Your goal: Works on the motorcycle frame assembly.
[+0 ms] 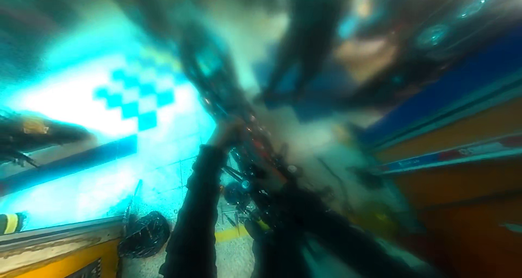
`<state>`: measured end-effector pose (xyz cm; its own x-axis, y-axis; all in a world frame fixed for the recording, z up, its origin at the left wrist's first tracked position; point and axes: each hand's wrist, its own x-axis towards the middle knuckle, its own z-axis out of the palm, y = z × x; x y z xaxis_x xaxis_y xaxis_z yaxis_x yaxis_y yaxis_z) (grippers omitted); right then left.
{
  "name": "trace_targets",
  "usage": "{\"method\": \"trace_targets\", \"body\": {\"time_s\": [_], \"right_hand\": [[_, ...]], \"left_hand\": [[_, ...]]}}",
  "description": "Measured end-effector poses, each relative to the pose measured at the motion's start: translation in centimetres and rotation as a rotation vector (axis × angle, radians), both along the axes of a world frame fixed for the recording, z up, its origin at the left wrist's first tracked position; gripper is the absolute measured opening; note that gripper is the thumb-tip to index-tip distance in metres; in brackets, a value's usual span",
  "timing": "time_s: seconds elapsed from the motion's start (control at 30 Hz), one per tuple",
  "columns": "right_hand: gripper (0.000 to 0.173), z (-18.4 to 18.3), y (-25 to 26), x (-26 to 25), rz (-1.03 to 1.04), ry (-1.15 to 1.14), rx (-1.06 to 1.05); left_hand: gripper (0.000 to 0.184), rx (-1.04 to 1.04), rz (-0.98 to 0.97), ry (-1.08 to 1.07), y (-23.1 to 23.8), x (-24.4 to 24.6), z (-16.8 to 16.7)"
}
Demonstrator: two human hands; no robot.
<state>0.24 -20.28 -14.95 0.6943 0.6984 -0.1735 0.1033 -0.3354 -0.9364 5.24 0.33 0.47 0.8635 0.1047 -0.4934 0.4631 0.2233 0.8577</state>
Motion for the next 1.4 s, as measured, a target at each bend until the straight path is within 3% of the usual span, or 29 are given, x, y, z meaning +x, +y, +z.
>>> {"method": "trace_targets", "body": {"time_s": [0.07, 0.17, 0.2, 0.23, 0.3, 0.37, 0.43, 0.5, 0.57, 0.63, 0.73, 0.8, 0.9, 0.97, 1.07, 1.13, 1.17, 1.27, 1.4], "right_hand": [[0.067, 1.5, -0.3, 0.2, 0.028, -0.04, -0.013], [0.061, 10.0, -0.6, 0.4, 0.052, 0.173, -0.196], [0.061, 11.0, -0.5, 0.4, 0.062, 0.203, -0.242], [0.061, 9.8, -0.5, 0.2, 0.066, 0.161, -0.215], [0.063, 1.7, -0.5, -0.3, 0.029, -0.099, 0.06], [0.065, -0.3, -0.1, -0.3, -0.002, -0.037, 0.068], [0.068, 2.1, 0.0, -0.2, -0.027, 0.084, -0.061], [0.073, 3.9, -0.1, -0.2, -0.046, 0.146, -0.147], [0.078, 1.7, 0.0, -0.2, -0.017, 0.1, -0.121], [0.075, 0.8, 0.0, 0.1, 0.012, 0.042, -0.075], [0.073, 1.9, 0.1, 0.2, 0.025, 0.058, -0.101], [0.078, 1.6, 0.1, 0.1, 0.02, 0.067, -0.118], [0.085, 0.9, 0.1, 0.0, 0.018, 0.08, -0.113], [0.083, 3.5, 0.1, -0.2, 0.007, 0.121, -0.148], [0.081, 2.7, 0.0, 0.0, 0.056, 0.015, -0.173], [0.079, 2.7, -0.1, -0.1, 0.055, 0.001, -0.162], [0.078, 3.4, -0.1, -0.1, 0.049, 0.024, -0.17], [0.075, 1.9, 0.1, -0.1, 0.044, 0.002, -0.145], [0.075, 0.9, 0.1, -0.1, 0.046, -0.024, -0.133]], "left_hand": [[0.034, 0.27, -0.25, 0.019, 0.3, 0.3, 1.6], [0.025, 0.925, -0.589, -0.023, -0.4, 0.6, 5.6], [0.025, 1.095, -0.71, -0.06, -0.8, 0.5, 6.6], [0.022, 1.246, -0.793, -0.165, -1.0, 0.3, 6.7], [0.02, 1.456, -0.764, -0.506, -0.7, -0.3, 4.6], [0.024, 1.417, -0.548, -0.665, -0.9, -1.6, 2.5], [0.027, 1.193, -0.189, -0.673, -2.0, -3.4, -0.2], [0.021, 0.783, 0.219, -0.734, -2.9, -4.3, -3.2], [0.028, 0.236, 0.483, -0.69, -3.9, -4.3, -4.2], [0.036, -0.158, 0.592, -0.52, -4.1, -3.7, -4.0], [0.031, -0.345, 0.541, -0.235, -2.5, -2.6, -2.5], [0.03, -0.276, 0.312, -0.078, -0.9, -1.5, -1.3], [0.035, 0.108, -0.083, -0.018, -0.1, 0.0, 0.6], [0.037, 0.416, -0.38, -0.103, 0.2, 0.3, 2.6], [0.029, 1.055, -0.723, -0.324, -0.4, -0.2, 5.1], [0.023, 1.424, -0.701, -0.472, -1.1, -1.2, 4.3], [0.024, 1.468, -0.632, -0.545, -1.2, -1.8, 3.5], [0.032, 1.376, -0.397, -0.547, -0.5, -4.0, 1.5], [0.027, 1.206, -0.082, -0.635, 0.1, -7.2, 2.2]]}}
